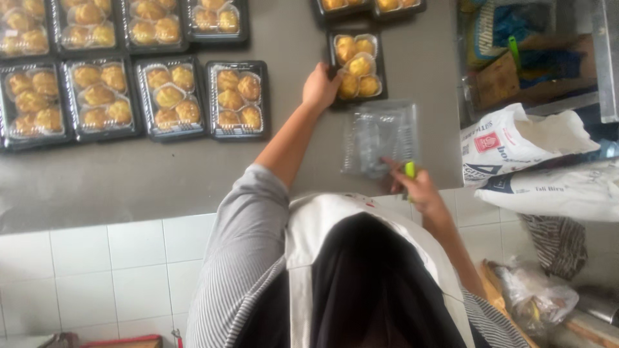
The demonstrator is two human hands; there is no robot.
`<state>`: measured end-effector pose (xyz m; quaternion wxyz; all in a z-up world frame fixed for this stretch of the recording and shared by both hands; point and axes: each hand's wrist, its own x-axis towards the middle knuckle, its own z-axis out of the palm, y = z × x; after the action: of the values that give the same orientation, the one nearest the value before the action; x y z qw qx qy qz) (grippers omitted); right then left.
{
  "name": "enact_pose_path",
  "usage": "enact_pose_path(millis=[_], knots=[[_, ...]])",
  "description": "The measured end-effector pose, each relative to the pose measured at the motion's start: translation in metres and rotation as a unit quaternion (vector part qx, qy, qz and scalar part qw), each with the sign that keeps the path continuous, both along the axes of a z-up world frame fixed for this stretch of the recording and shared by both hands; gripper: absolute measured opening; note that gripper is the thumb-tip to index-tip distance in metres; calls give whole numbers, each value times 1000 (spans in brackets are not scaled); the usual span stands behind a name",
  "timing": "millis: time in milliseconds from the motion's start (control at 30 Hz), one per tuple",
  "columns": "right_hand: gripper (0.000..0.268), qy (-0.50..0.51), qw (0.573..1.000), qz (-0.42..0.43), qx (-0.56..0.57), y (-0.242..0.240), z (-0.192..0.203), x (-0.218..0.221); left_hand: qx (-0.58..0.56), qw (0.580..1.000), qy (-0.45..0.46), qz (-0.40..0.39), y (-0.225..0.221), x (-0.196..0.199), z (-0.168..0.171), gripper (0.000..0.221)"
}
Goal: The person seals plastic containers of pastries by hand using a green stapler. They pick up each container, press the lid closed, and apply staples to the edges before setting it aside and repeating the process.
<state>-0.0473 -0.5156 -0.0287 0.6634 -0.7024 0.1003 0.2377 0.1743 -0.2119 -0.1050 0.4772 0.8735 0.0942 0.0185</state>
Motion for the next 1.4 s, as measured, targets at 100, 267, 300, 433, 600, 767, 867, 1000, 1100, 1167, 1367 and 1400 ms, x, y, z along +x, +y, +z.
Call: enact_pose_path(millis=[100, 267, 300, 433, 600, 767, 867, 1000, 1100, 1167, 1367, 1400], knots=[[11, -78, 996, 2, 51, -50, -27, 22, -1, 1000, 1, 22, 32, -50, 2, 54], [8, -99, 978, 8, 183, -80, 3, 47, -18, 999, -4, 44, 50, -133, 14, 55], [11, -89, 971, 11, 222, -74, 11, 48, -22, 999, -12, 41, 50, -150, 16, 57], [15, -58, 951, 60, 297, -16, 4, 53, -25, 999, 22, 28, 52, -207, 18, 56], [21, -4, 992, 95, 79, 67, -31, 50, -232, 964, 53, 118, 64, -226, 12, 51], [33, -111, 978, 79, -158, 83, -22, 43, -160, 978, -114, 75, 72, -176, -9, 62], [40, -169, 963, 55, -202, 92, -19, 53, -93, 992, -57, 69, 65, -159, -3, 63], [33, -187, 966, -22, -179, 119, -24, 93, -102, 993, 51, 41, 67, -168, 20, 62], [37, -62, 980, -20, -187, 137, -20, 115, -212, 977, 9, -8, 73, -180, 28, 58], [36, -45, 984, -2, -173, 138, -18, 118, -301, 952, -42, -42, 80, -188, 31, 55], [28, -169, 982, 78, -26, 131, -7, 120, -306, 948, 32, -84, 99, -187, 52, 40], [26, -204, 974, 101, 1, 132, -2, 120, -313, 946, 68, -47, 101, -184, 60, 38]])
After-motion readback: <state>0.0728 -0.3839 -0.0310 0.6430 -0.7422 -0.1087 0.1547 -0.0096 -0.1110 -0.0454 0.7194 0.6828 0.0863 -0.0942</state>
